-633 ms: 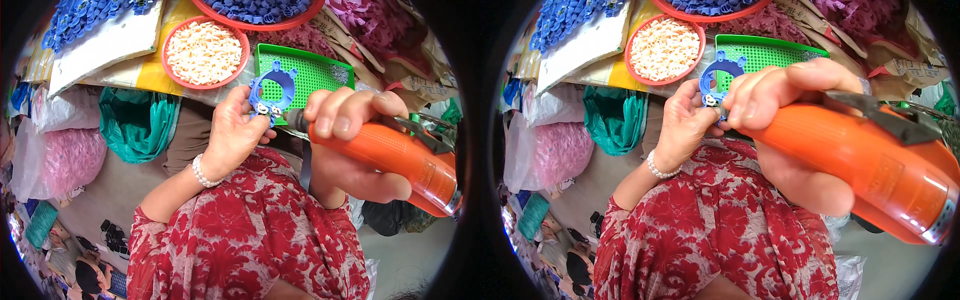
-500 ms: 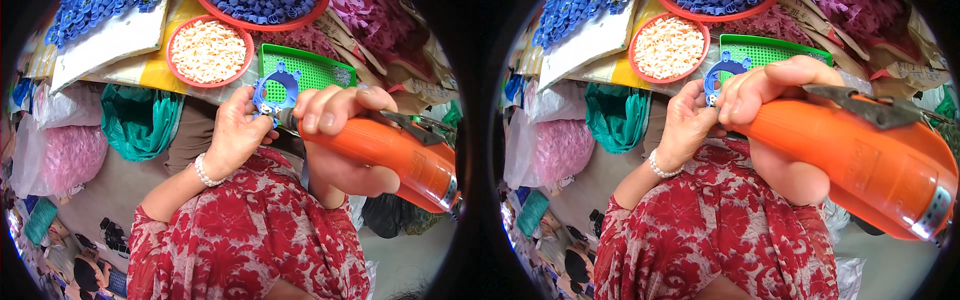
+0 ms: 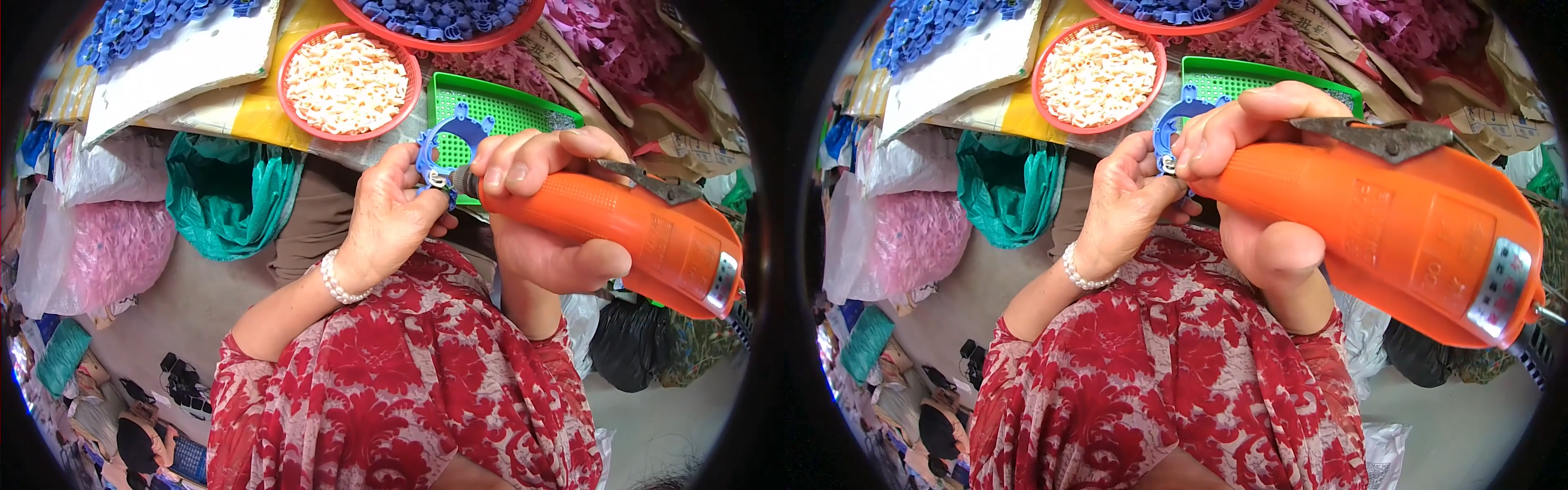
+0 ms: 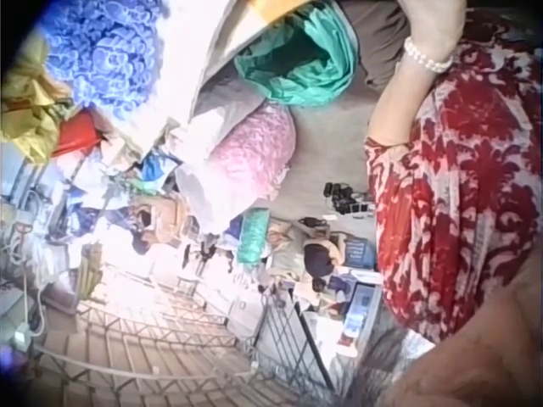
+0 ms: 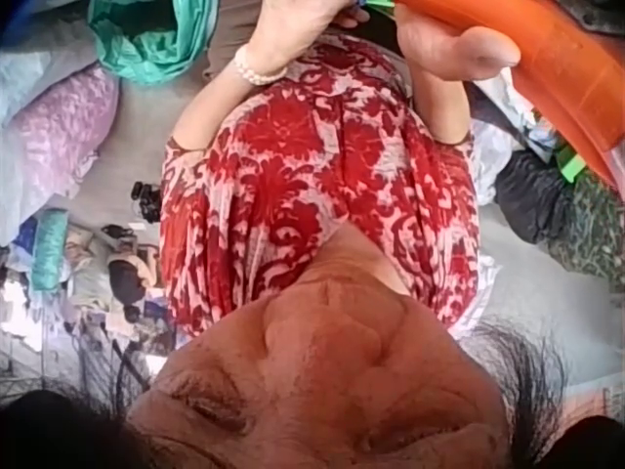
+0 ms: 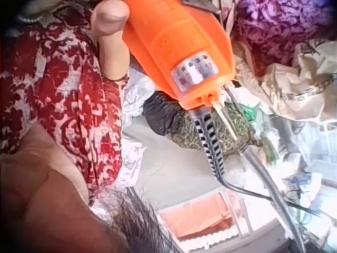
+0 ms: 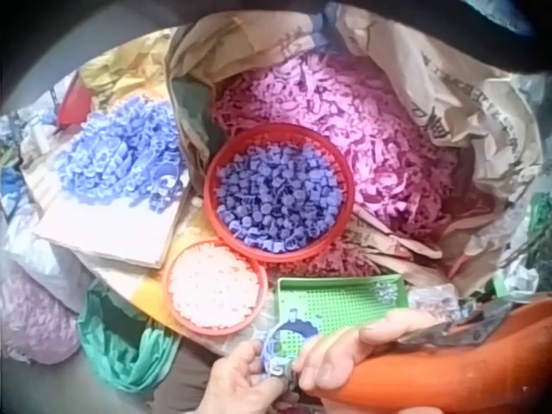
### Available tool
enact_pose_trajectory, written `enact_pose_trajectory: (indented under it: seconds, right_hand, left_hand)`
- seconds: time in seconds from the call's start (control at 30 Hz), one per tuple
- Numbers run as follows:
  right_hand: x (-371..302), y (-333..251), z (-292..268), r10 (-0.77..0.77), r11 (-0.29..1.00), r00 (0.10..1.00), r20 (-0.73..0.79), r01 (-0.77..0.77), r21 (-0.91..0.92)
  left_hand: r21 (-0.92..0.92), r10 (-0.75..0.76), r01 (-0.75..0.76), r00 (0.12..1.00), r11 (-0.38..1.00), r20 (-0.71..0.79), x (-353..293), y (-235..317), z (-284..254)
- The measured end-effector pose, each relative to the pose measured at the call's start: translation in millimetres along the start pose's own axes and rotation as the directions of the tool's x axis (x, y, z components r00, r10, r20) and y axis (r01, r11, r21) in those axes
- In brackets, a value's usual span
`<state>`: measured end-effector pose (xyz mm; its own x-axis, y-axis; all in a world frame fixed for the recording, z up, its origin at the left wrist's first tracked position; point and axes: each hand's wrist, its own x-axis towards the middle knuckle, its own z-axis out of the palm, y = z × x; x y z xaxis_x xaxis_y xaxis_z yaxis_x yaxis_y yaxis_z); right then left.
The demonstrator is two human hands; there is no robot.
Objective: The recorder is using a power screwdriver to assemble small plastic toy components at a workbench.
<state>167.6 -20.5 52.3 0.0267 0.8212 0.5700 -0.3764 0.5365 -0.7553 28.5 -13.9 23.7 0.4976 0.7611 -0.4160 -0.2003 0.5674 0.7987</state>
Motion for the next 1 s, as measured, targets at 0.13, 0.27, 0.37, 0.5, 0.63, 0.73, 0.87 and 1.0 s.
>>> enact_pose_trajectory:
  seconds: [0.13,0.27,0.37,0.5,0.63,0.73,0.87,1.0]
  right_hand:
    - [-0.1,2.2,-0.4,0.011,1.0,1.0,-0.013,-0.01,0.014]
    - [-0.1,2.8,0.6,-0.004,1.0,1.0,-0.006,0.004,-0.001]
    - [-0.3,1.7,2.9,0.008,1.0,1.0,-0.016,-0.008,-0.002]
    - [-0.7,2.4,1.5,0.0,1.0,1.0,-0.014,0.0,0.016]
    - [0.5,0.4,2.7,-0.016,1.0,1.0,-0.006,0.016,0.003]
    - [-0.8,1.1,3.2,-0.007,1.0,1.0,-0.02,0.007,0.008]
    - [-2.1,4.6,1.7,0.007,1.0,1.0,-0.025,-0.007,0.006]
    - [-2.4,6.5,2.3,0.0,1.0,1.0,-0.011,0.0,0.005]
  left_hand:
    - [-0.021,-0.005,0.005,1.0,1.0,0.007,0.6,-0.4,-1.9]
    - [-0.027,0.004,-0.003,1.0,1.0,0.009,0.9,-1.8,-2.8]
    - [-0.011,0.001,-0.001,1.0,1.0,0.0,0.5,-1.1,-2.0]
    - [-0.025,-0.001,0.001,1.0,1.0,0.004,0.2,-1.6,-2.6]
    - [-0.025,0.004,-0.004,1.0,1.0,0.009,-0.2,-2.2,-3.7]
    - [-0.035,0.015,-0.015,1.0,0.999,0.0,-0.2,-1.5,-1.9]
    - [-0.051,0.029,-0.03,1.0,0.998,-0.01,-0.2,-1.1,-0.4]
    - [-0.02,0.013,-0.013,1.0,1.0,0.005,0.0,-3.6,-2.9]
